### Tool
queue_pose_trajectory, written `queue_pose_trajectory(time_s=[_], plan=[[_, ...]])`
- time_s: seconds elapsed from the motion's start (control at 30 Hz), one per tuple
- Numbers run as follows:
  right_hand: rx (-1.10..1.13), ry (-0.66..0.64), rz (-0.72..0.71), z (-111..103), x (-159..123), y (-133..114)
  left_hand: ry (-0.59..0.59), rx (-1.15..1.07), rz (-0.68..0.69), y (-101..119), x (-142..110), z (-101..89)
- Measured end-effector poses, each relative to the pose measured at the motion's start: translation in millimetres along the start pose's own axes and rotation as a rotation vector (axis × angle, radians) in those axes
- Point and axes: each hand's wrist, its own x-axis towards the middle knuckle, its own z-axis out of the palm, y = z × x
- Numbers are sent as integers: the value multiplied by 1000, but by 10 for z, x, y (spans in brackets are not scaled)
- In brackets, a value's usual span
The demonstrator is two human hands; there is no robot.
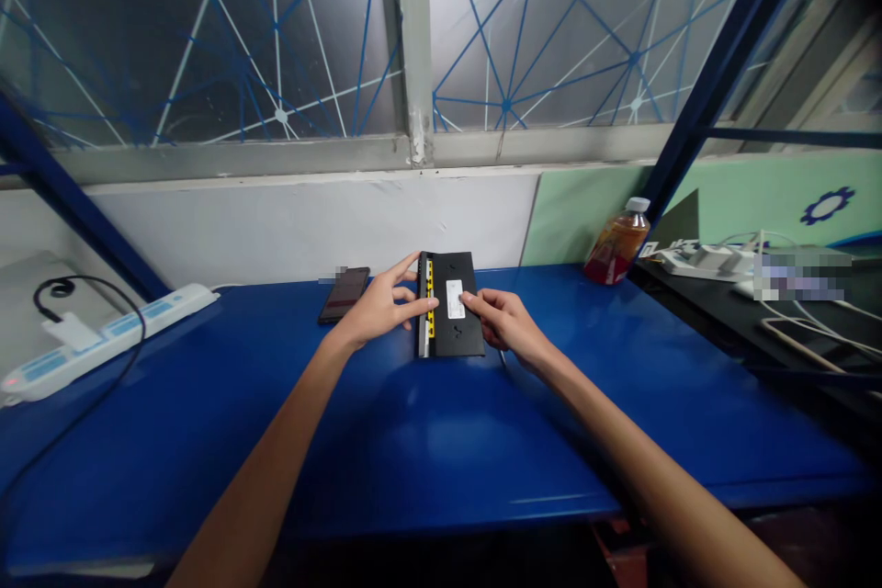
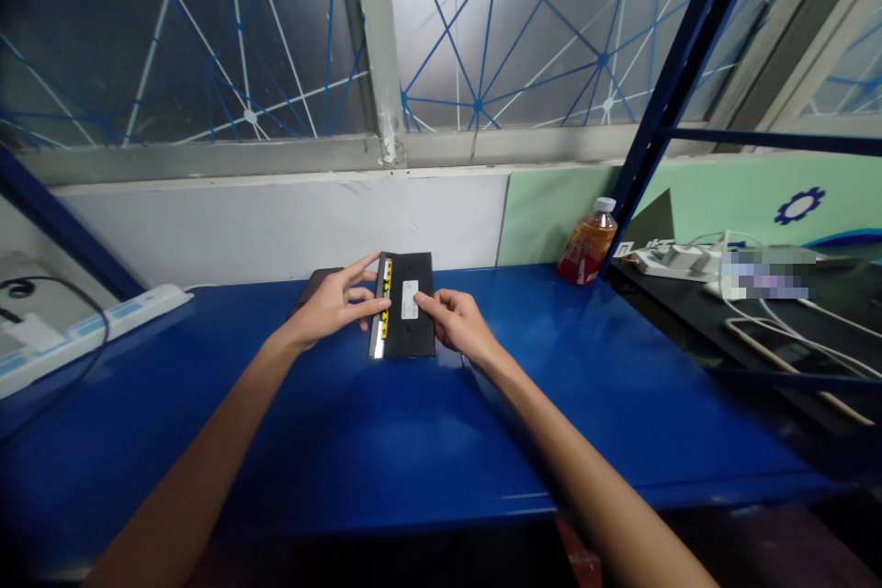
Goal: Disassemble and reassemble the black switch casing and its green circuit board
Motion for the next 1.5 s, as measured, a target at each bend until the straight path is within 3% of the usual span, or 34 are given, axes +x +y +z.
queue_pose_trajectory(time_s=[0.27,0.53,0.87,1.1,1.27,1.5], plan=[[-70,-15,-52,-22,12,35,4,82,-70,-3,34,-39],[-70,-27,-83,-43,23,53,58,-62,-85,5,35,-16],[-136,-16,-82,-65,19,35,30,-61,-69,-6,41,-47],[-147,-7,-62,-58,11,12,51,-85,-129,19,41,-26],[-148,-37,-16,-17,6,74,47,-66,-225,8,45,-74],[-216,-202,87,136,10,335,-113,-54,-450,-213,-77,-245]])
